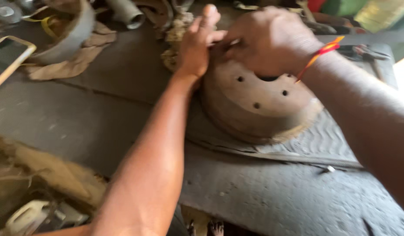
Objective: The person scrapes rust from a metal brake drum using a small scraper tool.
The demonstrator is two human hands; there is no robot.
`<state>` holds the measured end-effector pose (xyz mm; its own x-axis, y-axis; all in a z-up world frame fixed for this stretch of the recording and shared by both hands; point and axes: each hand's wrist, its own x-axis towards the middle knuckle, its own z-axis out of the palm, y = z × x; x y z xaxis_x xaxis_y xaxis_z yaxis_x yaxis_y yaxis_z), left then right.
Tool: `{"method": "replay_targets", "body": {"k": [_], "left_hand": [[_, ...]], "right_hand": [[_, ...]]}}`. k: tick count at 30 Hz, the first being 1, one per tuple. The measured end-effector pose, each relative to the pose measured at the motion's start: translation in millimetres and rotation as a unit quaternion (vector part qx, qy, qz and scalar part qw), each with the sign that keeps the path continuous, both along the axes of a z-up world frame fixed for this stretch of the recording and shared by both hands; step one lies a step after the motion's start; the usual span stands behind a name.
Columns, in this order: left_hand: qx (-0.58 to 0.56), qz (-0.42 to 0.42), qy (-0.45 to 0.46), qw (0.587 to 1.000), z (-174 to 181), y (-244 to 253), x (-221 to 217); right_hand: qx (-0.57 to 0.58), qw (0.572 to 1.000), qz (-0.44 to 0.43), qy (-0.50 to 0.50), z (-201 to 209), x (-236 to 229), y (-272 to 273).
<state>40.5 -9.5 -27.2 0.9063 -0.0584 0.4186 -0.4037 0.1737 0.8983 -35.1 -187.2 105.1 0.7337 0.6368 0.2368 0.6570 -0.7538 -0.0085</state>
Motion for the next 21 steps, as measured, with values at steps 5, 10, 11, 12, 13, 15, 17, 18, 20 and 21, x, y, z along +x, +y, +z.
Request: {"method": "replay_targets", "body": {"k": [5,10,11,12,13,15,17,18,20,21], "left_hand": [[-0.024,-0.027,0.03,0.999,9,1,-14],[-0.024,-0.039,0.034,0.998,12,2,-20],[-0.019,-0.036,0.028,0.999,12,1,-19],[-0.013,-0.034,0.022,0.999,11,0,-19],[-0.005,-0.032,0.011,0.999,11,1,-19],[0.008,-0.028,-0.013,0.999,11,0,-20],[0.01,-0.034,0.024,0.999,10,2,-22],[0.012,-0.033,0.042,0.999,10,4,-21],[0.009,-0.033,0.028,0.999,8,2,-15],[0.008,-0.031,0.021,0.999,6,2,-14]], "right_hand": [[-0.032,0.996,-0.072,-0.035,8,-18,-32],[-0.056,0.99,-0.132,0.006,13,-48,-82],[-0.076,0.986,-0.149,0.02,13,-61,-90],[-0.095,0.981,-0.168,0.034,13,-74,-97],[-0.073,0.989,-0.129,0.01,13,-87,-102],[-0.031,0.997,-0.052,-0.041,15,-105,-109],[-0.108,0.982,-0.155,0.026,17,-98,-107],[-0.145,0.967,-0.202,0.058,17,-88,-102],[-0.126,0.967,-0.218,0.037,16,-65,-91],[-0.116,0.967,-0.224,0.027,17,-56,-86]]}}
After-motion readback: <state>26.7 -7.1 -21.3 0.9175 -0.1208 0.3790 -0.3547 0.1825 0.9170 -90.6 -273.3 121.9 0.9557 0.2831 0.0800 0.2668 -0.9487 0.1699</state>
